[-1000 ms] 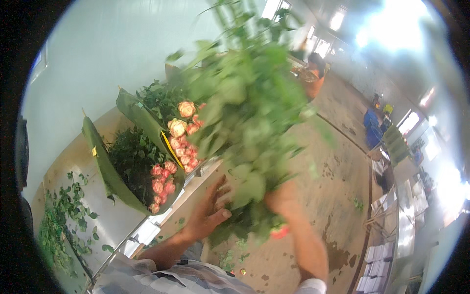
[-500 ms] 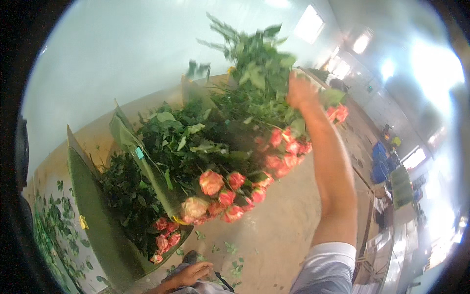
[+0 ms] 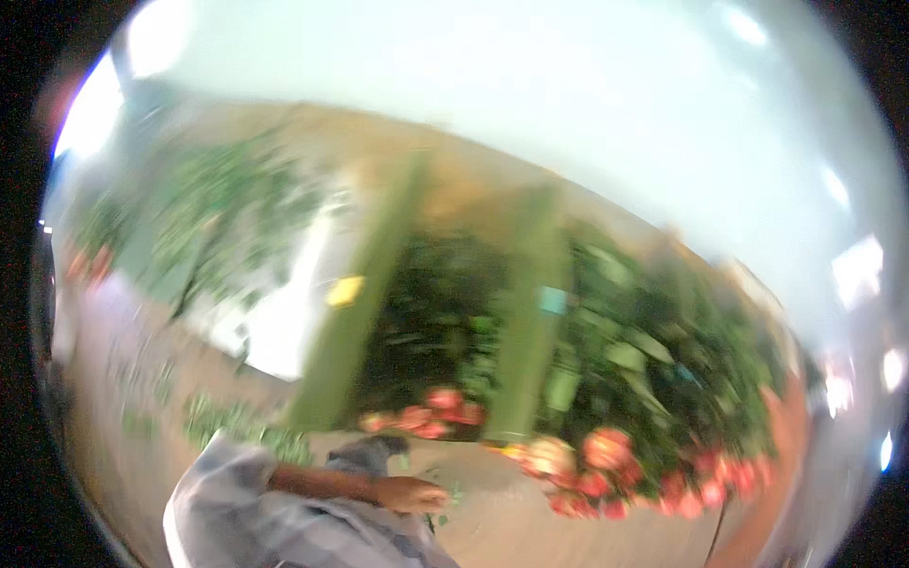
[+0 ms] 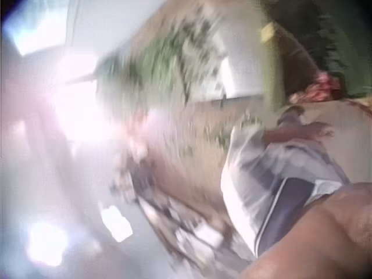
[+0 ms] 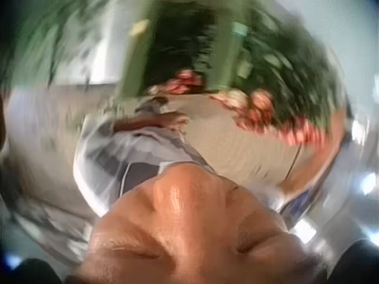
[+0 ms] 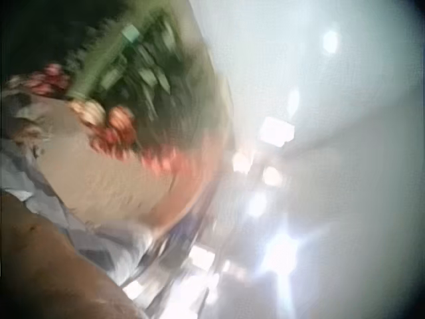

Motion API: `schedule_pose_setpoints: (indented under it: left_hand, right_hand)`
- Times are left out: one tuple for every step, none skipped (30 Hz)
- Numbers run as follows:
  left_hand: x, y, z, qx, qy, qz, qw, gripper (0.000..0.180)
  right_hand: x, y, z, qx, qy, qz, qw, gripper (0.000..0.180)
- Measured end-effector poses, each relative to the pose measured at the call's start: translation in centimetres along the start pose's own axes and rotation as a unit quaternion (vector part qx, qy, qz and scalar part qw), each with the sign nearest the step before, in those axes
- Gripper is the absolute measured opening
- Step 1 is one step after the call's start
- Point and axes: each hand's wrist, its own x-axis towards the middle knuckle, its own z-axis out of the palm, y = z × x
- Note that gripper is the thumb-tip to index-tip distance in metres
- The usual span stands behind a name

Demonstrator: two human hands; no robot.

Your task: The person gathers green leafy stems and pink roses from a table, bundles them by hand, and places the assembled bunches into green paper-wrapped containers. The person repeats this process several times, moving completed bundles aside.

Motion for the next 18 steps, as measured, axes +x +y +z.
schedule_pose_setpoints:
  left_hand:
    - [-0.4,-0.2,0.2,0.031,0.022,0.026,0.999,0.046]
    - [0.3,0.4,0.9,0.073,0.023,0.07,0.995,0.046]
    - [-0.7,1.0,1.9,0.068,0.047,0.059,0.995,0.046]
    - [-1.4,1.7,2.9,0.066,0.052,0.061,0.995,0.045]
    - [-2.2,2.1,4.1,0.067,0.055,0.064,0.994,0.045]
    - [-3.6,1.9,5.9,0.063,0.081,0.054,0.993,0.043]
    - [-4.9,1.6,7.4,0.06,0.106,0.041,0.992,0.042]
    - [-5.2,-0.4,4.0,0.062,0.119,0.029,0.991,0.041]
    - [-7.1,-0.9,4.2,0.049,0.143,0.022,0.988,0.041]
    - [-8.7,-1.6,4.9,0.041,0.167,0.013,0.985,0.04]
    - [-10.1,-2.1,5.9,0.034,0.191,0.016,0.981,0.04]
    - [-11.5,-2.4,7.0,0.058,0.202,-0.042,0.977,0.04]
    - [-12.9,-2.7,7.3,0.09,0.205,-0.088,0.971,0.04]
    - [-14.4,-2.8,7.8,0.121,0.208,-0.134,0.961,0.04]
    - [-16.7,-2.8,8.6,0.119,0.218,-0.144,0.958,0.04]
    - [-18.2,-2.7,8.8,0.123,0.231,-0.145,0.954,0.041]
    - [-19.3,-2.8,8.8,0.124,0.248,-0.145,0.95,0.041]
    - [-20.5,-3.0,8.8,0.125,0.269,-0.168,0.94,0.042]
  right_hand:
    - [-2.6,0.6,-2.2,0.224,-0.041,0.022,0.974,0.06]
    - [-6.7,-0.6,-5.3,0.182,0.041,-0.037,0.982,0.052]
    - [-10.9,-4.0,-5.4,0.107,0.142,-0.101,0.979,0.045]
    - [-15.6,-5.8,-6.6,0.069,0.215,-0.13,0.965,0.039]
    - [-19.6,-6.2,-7.3,0.09,0.245,-0.14,0.955,0.033]
    - [-22.3,-3.2,-5.7,0.286,0.164,-0.134,0.935,0.035]
    - [-24.8,-0.1,-4.0,0.471,0.094,-0.101,0.871,0.037]
    - [-22.6,-0.4,0.6,0.432,-0.169,-0.145,0.874,0.049]
    - [-22.3,-0.1,3.3,0.364,-0.426,-0.182,0.808,0.062]
    - [-26.8,-6.8,5.8,0.374,-0.332,-0.378,0.779,0.067]
    - [-29.0,-5.5,11.3,0.4,-0.427,-0.382,0.716,0.06]
    - [-34.8,-12.3,11.2,0.47,-0.389,-0.256,0.75,0.054]
    - [-35.0,-14.3,13.7,0.343,-0.348,-0.498,0.717,0.051]
    - [-39.1,-15.5,17.9,0.501,-0.498,-0.179,0.685,0.044]
    - [-42.3,-16.9,22.2,0.513,-0.498,-0.142,0.685,0.041]
    - [-44.3,-18.1,25.9,0.522,-0.491,-0.109,0.689,0.039]
    - [-46.0,-19.5,28.6,0.547,-0.496,-0.087,0.669,0.037]
    - [-47.9,-21.2,30.4,0.572,-0.504,-0.062,0.644,0.035]
